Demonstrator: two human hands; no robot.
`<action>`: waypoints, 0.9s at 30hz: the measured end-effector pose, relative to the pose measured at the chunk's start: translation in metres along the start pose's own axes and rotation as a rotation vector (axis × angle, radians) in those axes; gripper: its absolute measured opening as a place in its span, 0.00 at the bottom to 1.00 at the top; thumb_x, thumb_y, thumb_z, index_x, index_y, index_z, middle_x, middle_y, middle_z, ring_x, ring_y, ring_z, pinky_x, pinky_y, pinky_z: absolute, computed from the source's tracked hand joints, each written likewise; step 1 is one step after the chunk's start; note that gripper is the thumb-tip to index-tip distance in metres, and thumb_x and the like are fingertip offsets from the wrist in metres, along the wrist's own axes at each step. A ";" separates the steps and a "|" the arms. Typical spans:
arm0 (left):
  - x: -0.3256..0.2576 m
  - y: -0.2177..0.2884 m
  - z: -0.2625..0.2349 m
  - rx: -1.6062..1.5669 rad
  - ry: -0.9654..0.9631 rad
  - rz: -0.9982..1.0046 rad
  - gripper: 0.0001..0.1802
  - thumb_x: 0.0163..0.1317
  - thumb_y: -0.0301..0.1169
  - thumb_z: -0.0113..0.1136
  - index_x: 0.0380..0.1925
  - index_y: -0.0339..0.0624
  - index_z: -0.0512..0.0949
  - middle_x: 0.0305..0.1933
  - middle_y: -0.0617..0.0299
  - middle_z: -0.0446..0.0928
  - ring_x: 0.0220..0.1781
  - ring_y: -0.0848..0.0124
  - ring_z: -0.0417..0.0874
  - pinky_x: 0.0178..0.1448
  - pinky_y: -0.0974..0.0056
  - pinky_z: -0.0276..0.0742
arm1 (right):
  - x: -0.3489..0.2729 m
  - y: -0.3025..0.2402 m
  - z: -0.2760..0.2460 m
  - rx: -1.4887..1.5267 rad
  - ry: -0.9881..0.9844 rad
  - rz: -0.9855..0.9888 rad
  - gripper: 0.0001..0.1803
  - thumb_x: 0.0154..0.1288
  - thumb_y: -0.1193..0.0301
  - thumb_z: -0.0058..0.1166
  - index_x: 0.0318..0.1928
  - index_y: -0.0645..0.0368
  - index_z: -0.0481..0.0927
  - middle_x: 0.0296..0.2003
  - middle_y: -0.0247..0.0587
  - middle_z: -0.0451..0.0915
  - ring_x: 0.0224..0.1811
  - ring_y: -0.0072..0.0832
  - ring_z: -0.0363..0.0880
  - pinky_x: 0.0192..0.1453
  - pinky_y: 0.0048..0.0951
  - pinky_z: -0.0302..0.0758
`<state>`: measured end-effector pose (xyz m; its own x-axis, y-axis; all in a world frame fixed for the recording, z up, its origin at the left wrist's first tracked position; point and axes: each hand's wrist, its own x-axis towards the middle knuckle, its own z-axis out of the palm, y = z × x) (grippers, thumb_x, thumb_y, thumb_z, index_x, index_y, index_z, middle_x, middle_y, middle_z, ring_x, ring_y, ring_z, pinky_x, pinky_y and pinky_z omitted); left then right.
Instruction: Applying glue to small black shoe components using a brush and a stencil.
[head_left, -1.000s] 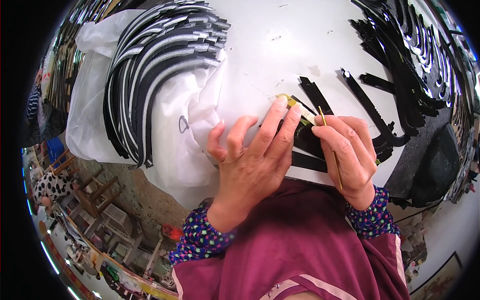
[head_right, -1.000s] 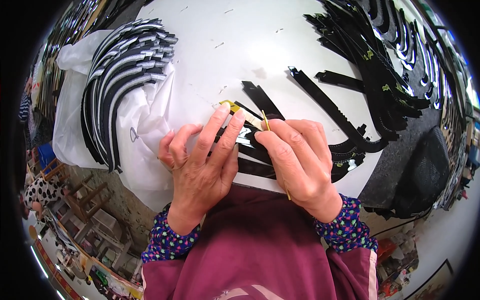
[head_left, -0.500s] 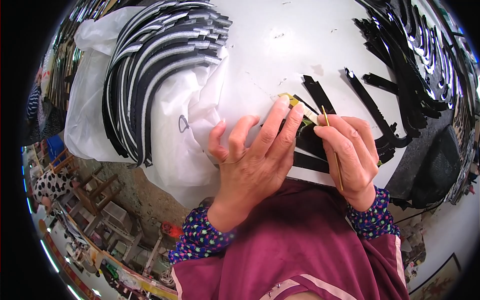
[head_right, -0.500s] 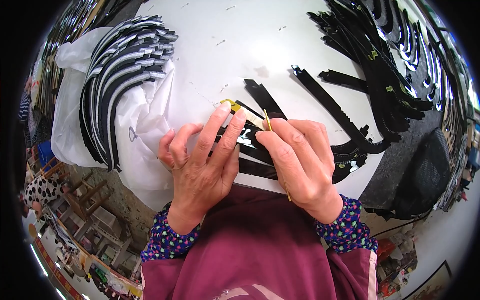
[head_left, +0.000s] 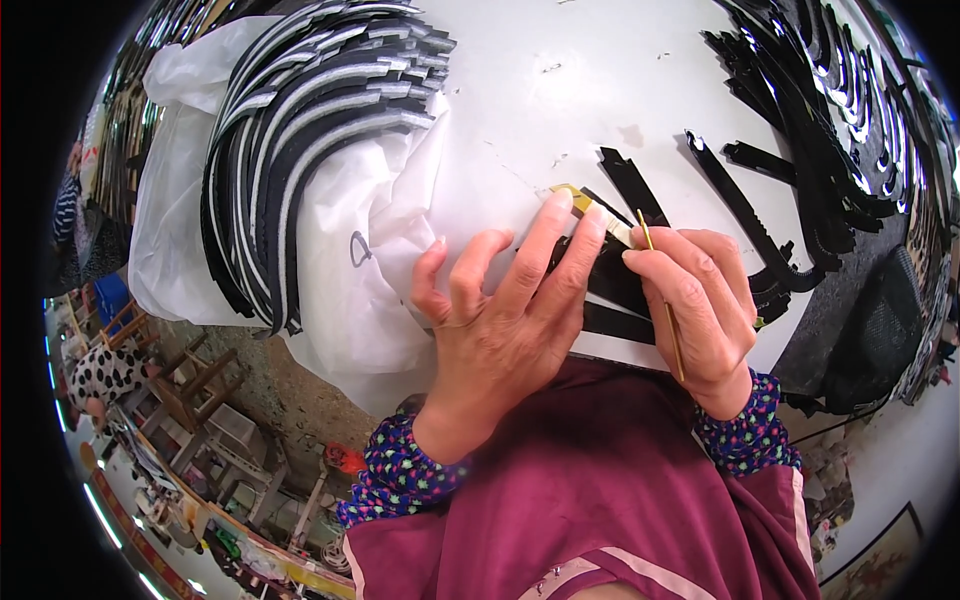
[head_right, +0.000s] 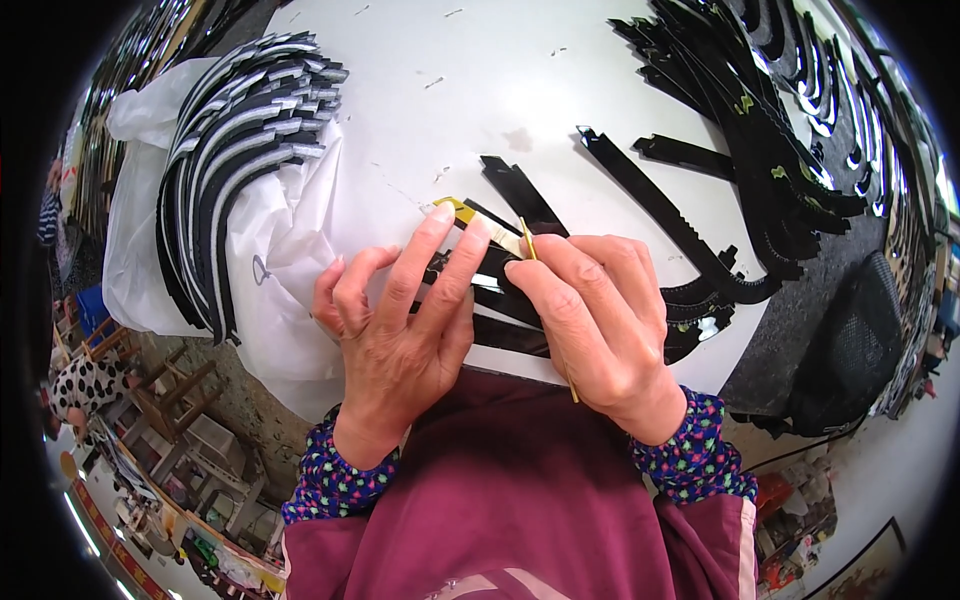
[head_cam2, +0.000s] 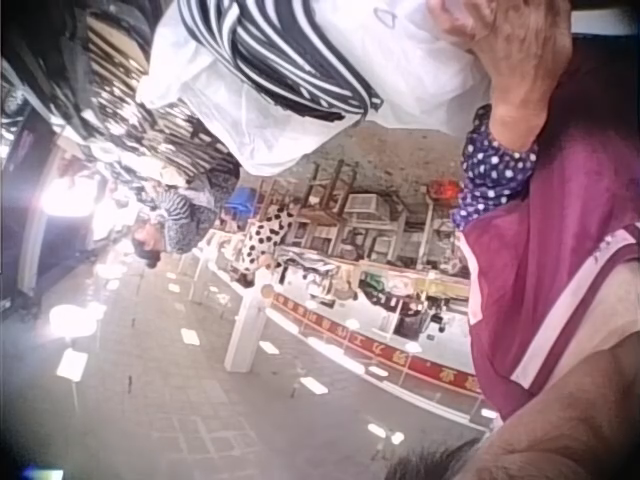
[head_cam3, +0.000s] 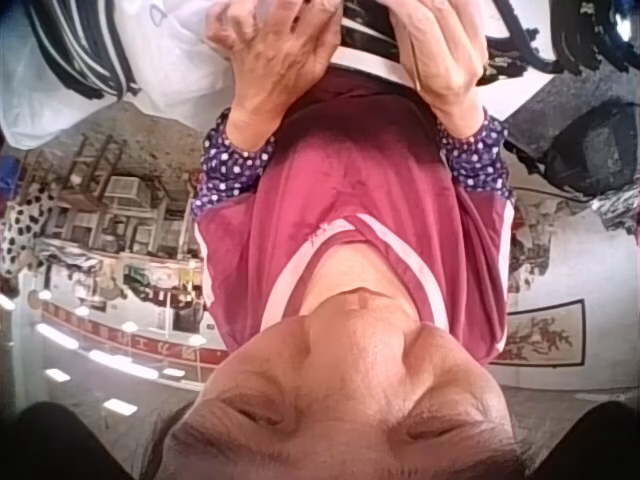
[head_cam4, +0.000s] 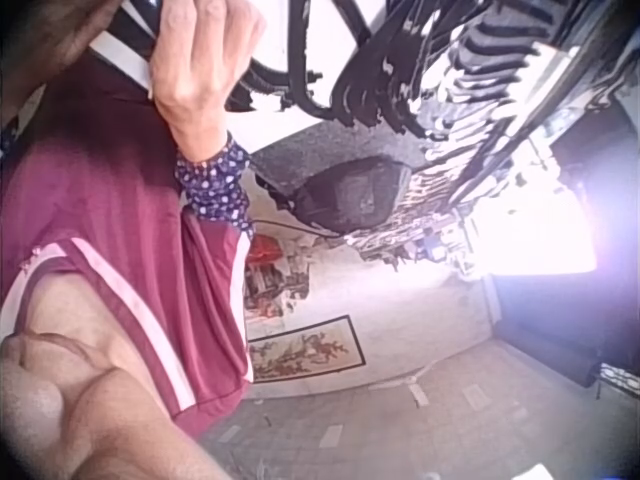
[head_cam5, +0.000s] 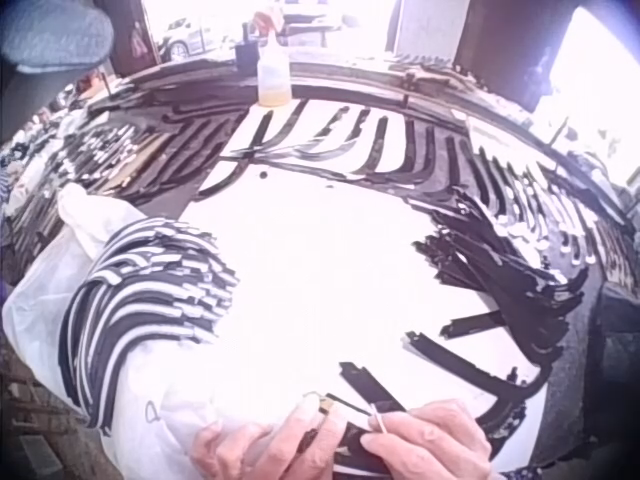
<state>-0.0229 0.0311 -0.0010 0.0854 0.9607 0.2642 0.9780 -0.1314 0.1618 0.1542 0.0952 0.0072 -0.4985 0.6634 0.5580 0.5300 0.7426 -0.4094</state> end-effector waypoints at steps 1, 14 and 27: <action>0.000 0.000 0.000 -0.002 0.007 0.006 0.25 0.62 0.40 0.61 0.62 0.71 0.78 0.68 0.82 0.72 0.58 0.73 0.68 0.72 0.52 0.49 | 0.000 0.000 0.000 -0.001 -0.001 0.000 0.16 0.47 0.85 0.64 0.41 0.67 0.83 0.37 0.49 0.84 0.35 0.39 0.82 0.35 0.34 0.77; -0.002 -0.002 0.003 -0.029 0.035 0.010 0.27 0.61 0.39 0.63 0.63 0.71 0.78 0.66 0.80 0.72 0.57 0.73 0.69 0.72 0.53 0.49 | 0.000 -0.001 -0.001 0.021 0.003 0.022 0.16 0.47 0.86 0.65 0.40 0.68 0.83 0.37 0.50 0.84 0.35 0.40 0.81 0.36 0.34 0.77; 0.001 -0.001 -0.002 -0.024 0.016 0.008 0.26 0.63 0.36 0.62 0.62 0.70 0.79 0.69 0.83 0.72 0.57 0.72 0.67 0.71 0.58 0.50 | 0.003 -0.003 -0.001 0.031 -0.014 0.050 0.15 0.48 0.87 0.66 0.40 0.67 0.83 0.37 0.48 0.84 0.36 0.39 0.82 0.38 0.33 0.77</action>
<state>-0.0240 0.0319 0.0015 0.0898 0.9557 0.2803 0.9725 -0.1449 0.1824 0.1521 0.0950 0.0107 -0.4815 0.7011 0.5260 0.5329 0.7106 -0.4593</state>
